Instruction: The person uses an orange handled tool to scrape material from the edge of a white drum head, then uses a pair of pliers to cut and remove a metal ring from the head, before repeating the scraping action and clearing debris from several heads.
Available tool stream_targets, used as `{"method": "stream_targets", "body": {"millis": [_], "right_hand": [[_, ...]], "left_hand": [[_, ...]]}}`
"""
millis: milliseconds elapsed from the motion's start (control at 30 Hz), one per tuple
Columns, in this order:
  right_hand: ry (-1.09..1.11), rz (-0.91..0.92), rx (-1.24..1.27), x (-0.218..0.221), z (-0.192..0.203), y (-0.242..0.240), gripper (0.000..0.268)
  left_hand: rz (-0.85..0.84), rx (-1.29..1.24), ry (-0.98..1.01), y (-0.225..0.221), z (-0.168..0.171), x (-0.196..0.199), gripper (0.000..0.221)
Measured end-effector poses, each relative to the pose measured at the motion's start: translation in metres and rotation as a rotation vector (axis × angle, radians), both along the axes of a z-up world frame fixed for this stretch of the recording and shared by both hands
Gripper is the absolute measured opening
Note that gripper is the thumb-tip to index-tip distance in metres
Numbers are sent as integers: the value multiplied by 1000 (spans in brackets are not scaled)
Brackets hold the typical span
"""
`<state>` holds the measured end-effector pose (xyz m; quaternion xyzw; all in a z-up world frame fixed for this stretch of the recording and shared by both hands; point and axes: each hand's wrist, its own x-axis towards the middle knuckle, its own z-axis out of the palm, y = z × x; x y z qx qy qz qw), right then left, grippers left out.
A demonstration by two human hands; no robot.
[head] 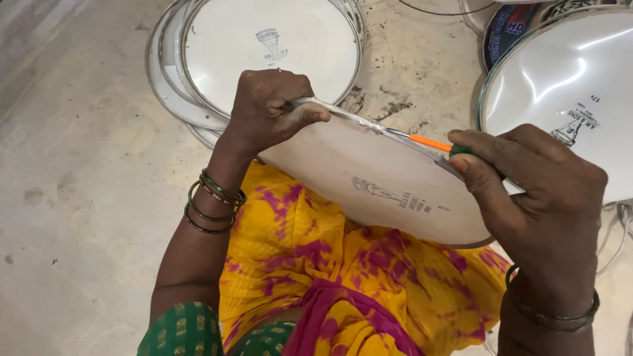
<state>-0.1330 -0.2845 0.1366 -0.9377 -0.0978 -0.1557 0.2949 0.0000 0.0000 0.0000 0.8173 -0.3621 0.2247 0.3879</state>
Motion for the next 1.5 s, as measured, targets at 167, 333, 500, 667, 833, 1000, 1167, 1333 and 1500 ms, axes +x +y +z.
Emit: {"method": "stream_targets", "body": {"millis": [167, 333, 500, 667, 833, 1000, 1167, 1333, 1500], "right_hand": [[6, -1, 16, 1, 3, -1, 24], [36, 14, 9, 2, 5, -1, 24], [64, 45, 14, 3, 12, -3, 26], [119, 48, -250, 11, 21, -7, 28], [116, 92, -249, 14, 27, -5, 26], [28, 20, -164, 5, 25, 7, 24], [-103, -24, -200, 1, 8, 12, 20], [-180, -99, -62, -3, -33, 7, 19], [-278, -127, -53, -1, -72, -4, 16]], "left_hand": [[-4, -6, -26, -1, -1, 0, 52], [-4, 1, -22, -2, 1, -1, 53], [-16, 3, -30, -3, 4, -3, 51], [-21, 40, -78, -4, 8, -5, 48], [12, 55, -146, -6, 8, -5, 45], [89, 94, -207, -15, 8, -5, 51], [128, 62, -227, -24, 6, 3, 57], [165, 38, -215, -34, 5, 11, 59], [170, 15, -184, -42, 4, 19, 59]]}}
